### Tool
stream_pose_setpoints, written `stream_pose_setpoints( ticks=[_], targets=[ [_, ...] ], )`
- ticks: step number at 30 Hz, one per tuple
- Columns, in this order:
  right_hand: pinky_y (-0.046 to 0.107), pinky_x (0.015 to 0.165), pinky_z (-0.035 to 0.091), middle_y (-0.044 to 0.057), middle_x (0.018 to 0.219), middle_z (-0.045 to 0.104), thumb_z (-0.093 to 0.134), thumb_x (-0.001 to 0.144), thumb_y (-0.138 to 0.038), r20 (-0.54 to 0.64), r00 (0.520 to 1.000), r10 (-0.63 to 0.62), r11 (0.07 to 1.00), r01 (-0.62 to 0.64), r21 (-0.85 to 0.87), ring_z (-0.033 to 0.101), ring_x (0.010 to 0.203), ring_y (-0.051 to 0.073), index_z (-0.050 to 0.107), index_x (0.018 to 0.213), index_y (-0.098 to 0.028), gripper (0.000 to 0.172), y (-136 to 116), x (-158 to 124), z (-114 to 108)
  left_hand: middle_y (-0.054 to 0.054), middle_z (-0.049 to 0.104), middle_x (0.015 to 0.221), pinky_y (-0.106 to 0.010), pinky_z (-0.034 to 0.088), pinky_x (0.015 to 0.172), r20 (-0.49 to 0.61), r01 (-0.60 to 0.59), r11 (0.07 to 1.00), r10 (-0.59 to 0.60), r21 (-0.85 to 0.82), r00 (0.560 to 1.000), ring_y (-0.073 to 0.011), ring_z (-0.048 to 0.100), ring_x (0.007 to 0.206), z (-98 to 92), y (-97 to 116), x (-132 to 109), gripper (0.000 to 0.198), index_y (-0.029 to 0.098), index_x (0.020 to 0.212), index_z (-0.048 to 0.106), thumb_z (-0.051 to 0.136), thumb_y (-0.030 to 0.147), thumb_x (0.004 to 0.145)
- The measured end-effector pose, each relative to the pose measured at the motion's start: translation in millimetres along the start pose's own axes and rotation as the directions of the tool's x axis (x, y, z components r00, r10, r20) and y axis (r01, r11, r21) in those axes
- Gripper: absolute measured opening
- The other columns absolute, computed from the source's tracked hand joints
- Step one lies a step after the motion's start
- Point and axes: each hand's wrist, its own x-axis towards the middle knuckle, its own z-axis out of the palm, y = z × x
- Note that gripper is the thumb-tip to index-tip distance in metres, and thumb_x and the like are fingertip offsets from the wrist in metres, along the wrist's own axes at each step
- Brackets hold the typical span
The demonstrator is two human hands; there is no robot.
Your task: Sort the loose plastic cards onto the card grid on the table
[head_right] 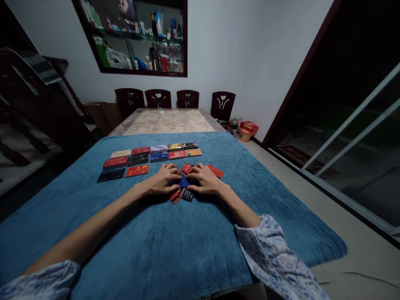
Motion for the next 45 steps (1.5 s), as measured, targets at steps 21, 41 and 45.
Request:
stream_pose_setpoints(
  ticks=[21, 41, 45],
  targets=[
    [0.039, 0.085, 0.043, 0.007, 0.102, 0.072, 0.065, 0.087, -0.018, -0.143, 0.973, 0.18, 0.984, -0.178, 0.027, 0.053, 0.094, 0.022, 0.074, 0.099, -0.023, 0.016, 16.6, 12.7, 22.2, -0.006, 0.074, 0.101, -0.047, 0.039, 0.101, -0.164, -0.031, 0.986, 0.004, -0.164, 0.986, -0.0232, 0.054, 0.107, 2.1, -17.9, 0.0, 0.026, 0.024, 0.109, 0.075, 0.052, 0.026, 0.098],
    [0.035, 0.08, 0.046, 0.007, 0.092, 0.066, 0.058, 0.088, -0.026, -0.391, 0.88, 0.268, 0.961, -0.215, 0.173, 0.06, 0.087, 0.022, 0.067, 0.097, -0.02, 0.014, 15.1, 31.2, 16.3, -0.006, 0.071, 0.09, -0.036, 0.05, 0.085, -0.38, 0.073, 0.976, -0.148, -0.204, 0.913, -0.0209, 0.062, 0.094, 9.2, -32.0, 0.5, 0.023, 0.018, 0.094, 0.075, 0.058, 0.008, 0.083],
    [0.037, 0.082, 0.044, 0.008, 0.092, 0.068, 0.058, 0.09, -0.026, -0.384, 0.896, 0.224, 0.974, -0.212, 0.073, 0.06, 0.09, 0.024, 0.066, 0.102, -0.02, 0.016, 14.0, 35.8, 12.4, -0.006, 0.072, 0.09, -0.037, 0.052, 0.085, -0.422, 0.088, 0.967, -0.186, -0.241, 0.887, -0.0204, 0.062, 0.092, 7.3, -30.0, -0.5, 0.023, 0.018, 0.095, 0.074, 0.057, 0.009, 0.083]
  ],
)
